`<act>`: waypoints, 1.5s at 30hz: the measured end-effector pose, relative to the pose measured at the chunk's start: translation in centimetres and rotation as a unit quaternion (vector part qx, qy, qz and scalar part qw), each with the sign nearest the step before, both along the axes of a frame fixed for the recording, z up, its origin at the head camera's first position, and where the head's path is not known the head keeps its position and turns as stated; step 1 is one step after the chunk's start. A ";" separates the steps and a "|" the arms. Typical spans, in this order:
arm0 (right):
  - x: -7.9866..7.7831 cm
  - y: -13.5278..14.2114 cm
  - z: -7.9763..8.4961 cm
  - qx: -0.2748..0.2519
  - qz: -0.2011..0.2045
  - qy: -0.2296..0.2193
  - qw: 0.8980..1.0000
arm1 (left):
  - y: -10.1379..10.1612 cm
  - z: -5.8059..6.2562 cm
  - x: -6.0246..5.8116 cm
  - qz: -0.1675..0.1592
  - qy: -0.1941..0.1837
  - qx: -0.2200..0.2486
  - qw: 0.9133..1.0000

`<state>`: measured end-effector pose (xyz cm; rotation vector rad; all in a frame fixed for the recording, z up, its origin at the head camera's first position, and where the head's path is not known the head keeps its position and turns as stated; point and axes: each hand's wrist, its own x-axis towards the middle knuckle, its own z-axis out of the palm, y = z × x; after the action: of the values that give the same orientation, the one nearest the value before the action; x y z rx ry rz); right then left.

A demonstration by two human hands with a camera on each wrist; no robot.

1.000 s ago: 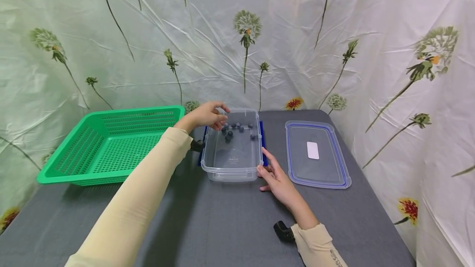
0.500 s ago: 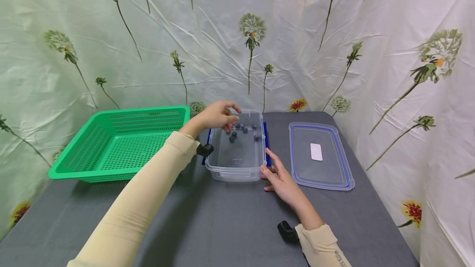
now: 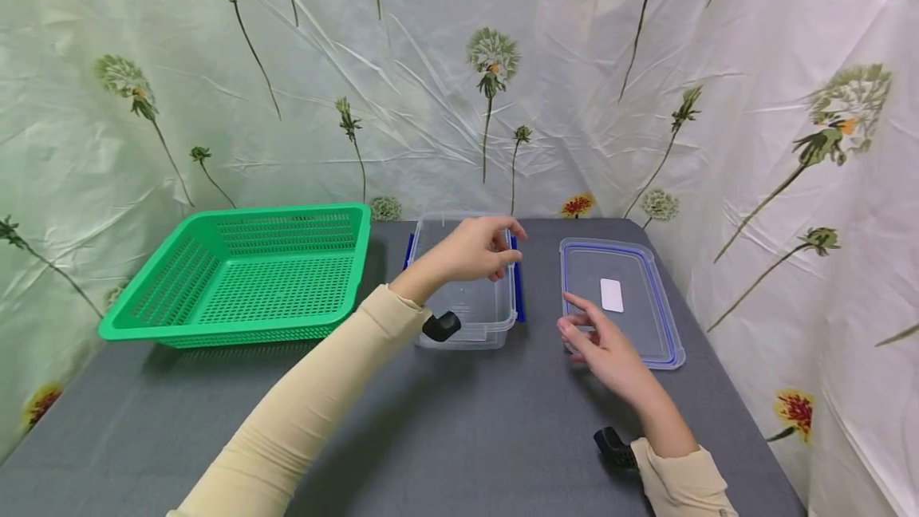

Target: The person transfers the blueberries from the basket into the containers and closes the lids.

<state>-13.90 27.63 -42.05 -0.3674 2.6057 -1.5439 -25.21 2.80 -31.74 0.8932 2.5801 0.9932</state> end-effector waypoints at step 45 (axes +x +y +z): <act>-3.9 12.8 -0.6 0.215 -0.122 -0.039 0.968 | 11.1 -10.5 4.9 0.109 -0.011 -0.111 0.988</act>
<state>-17.77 40.40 -42.62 0.0533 2.9003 -0.9691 -20.34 13.89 -42.27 0.5505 2.7440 0.7397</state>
